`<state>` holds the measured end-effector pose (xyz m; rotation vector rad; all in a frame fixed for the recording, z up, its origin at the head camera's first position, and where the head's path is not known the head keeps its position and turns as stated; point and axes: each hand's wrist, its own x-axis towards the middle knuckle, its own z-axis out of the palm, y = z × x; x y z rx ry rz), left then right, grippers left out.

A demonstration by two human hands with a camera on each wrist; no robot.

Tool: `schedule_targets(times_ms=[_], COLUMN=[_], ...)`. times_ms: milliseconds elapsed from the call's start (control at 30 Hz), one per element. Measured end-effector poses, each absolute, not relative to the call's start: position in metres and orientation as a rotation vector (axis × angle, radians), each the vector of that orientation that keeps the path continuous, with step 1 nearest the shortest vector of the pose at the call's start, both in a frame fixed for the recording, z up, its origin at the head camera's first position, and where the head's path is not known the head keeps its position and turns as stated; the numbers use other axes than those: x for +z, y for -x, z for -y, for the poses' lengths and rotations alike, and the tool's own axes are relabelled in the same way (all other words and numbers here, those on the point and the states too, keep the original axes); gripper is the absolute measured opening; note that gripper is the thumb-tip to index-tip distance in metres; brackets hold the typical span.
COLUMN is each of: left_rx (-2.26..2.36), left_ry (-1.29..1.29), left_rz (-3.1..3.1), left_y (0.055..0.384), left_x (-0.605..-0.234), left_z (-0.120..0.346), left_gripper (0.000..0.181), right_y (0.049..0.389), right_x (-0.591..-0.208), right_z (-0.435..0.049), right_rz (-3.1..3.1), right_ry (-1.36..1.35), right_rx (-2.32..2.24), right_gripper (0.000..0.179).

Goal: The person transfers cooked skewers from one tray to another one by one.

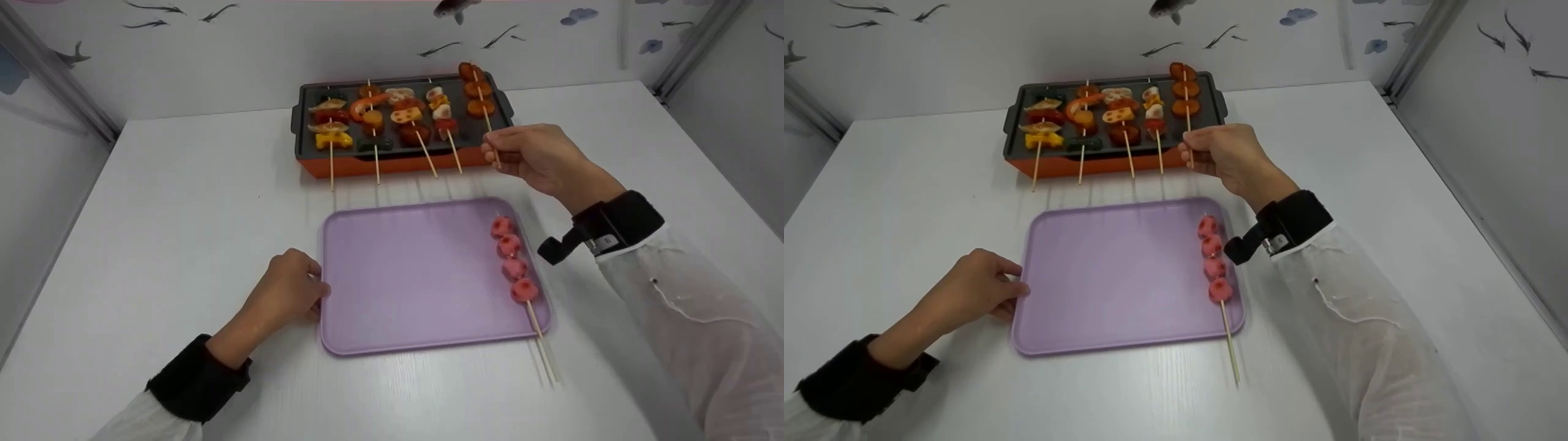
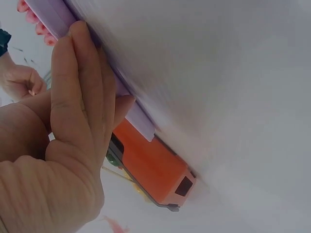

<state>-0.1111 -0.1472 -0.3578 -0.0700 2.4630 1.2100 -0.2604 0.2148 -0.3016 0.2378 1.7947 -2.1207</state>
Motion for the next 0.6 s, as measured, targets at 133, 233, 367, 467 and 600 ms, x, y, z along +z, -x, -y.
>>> schedule_targets(times_ms=[133,233,367,467,600], left_rx=[1.191,1.168,1.149,1.145,1.148], left_ry=[0.051,0.041,0.039,0.032,0.03], left_rz=[-2.482,-2.502,-2.515,-2.516,-2.515], left_y=[0.11,0.11,0.11,0.11,0.11], left_x=[-0.357,-0.357,-0.356,-0.356,-0.357], left_z=[0.147,0.147,0.147,0.147,0.146], left_gripper=[0.013,0.009,0.008,0.009,0.008], right_y=[0.246,0.232,0.212,0.195,0.173], right_x=[-0.294,-0.292,-0.291,-0.291,-0.294], right_z=[-0.221,-0.226,-0.231,-0.234,-0.237], right_rz=[-1.803,-1.828,-1.876,-1.907,-1.961], right_ry=[-0.179,-0.13,-0.09,-0.05,0.048], right_rx=[-2.099,-2.067,-2.012,-1.968,-1.881], right_gripper=[0.02,0.024,0.027,0.024,0.023])
